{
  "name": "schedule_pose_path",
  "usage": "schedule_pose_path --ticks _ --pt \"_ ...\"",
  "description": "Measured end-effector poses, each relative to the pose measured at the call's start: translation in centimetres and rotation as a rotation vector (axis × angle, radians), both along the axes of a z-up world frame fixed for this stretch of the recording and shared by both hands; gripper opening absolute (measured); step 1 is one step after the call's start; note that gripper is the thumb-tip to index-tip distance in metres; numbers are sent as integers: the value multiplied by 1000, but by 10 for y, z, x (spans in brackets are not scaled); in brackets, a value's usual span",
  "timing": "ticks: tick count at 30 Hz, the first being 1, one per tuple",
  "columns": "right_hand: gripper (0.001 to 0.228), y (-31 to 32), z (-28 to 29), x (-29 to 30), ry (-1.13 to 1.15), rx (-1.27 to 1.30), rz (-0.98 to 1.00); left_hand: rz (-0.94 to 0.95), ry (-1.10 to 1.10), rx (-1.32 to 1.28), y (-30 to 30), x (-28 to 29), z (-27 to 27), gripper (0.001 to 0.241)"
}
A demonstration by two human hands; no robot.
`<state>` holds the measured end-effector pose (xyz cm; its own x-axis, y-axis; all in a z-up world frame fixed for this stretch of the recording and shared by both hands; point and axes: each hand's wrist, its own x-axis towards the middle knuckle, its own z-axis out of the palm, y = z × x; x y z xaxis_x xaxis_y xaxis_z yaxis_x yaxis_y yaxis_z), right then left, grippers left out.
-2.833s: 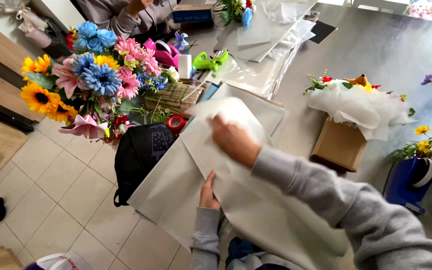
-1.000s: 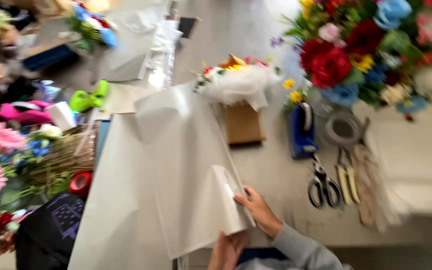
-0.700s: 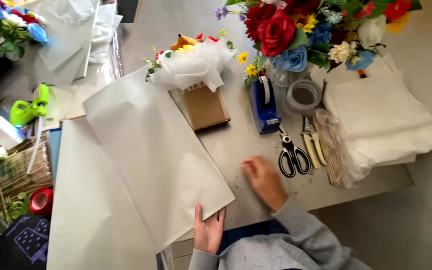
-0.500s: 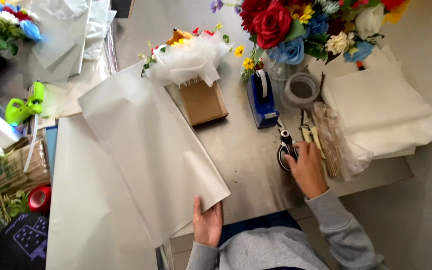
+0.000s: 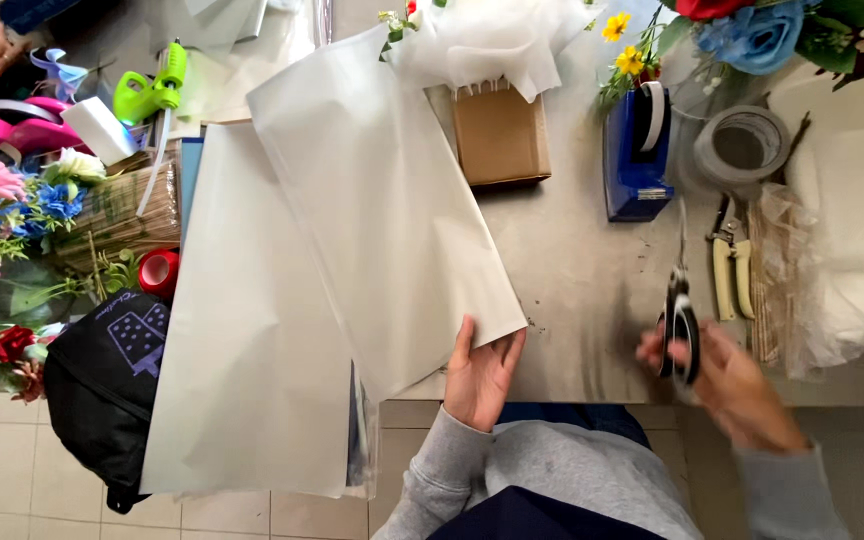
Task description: The person prepares a flower arrangement by wrapping a small box with white mesh fabric and then cutting a large sheet of grey wrapping paper with scissors.
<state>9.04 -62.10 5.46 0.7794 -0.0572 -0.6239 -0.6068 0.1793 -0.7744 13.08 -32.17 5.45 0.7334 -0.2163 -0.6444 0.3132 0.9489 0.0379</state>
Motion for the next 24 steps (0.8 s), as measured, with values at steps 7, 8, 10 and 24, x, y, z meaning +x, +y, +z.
schedule_pose_path --ticks 7,8,10,24 --pt "94 65 -55 -103 -176 1093 105 14 -41 -84 -1 7 1 44" --pt "94 72 -49 -103 -179 1100 104 13 -43 -77 0 8 7 44" --pt "101 85 -35 -103 -174 1069 84 17 -70 -169 0 11 21 51" --pt "96 89 -35 -87 -17 1069 332 -5 -32 -99 -2 15 12 49"
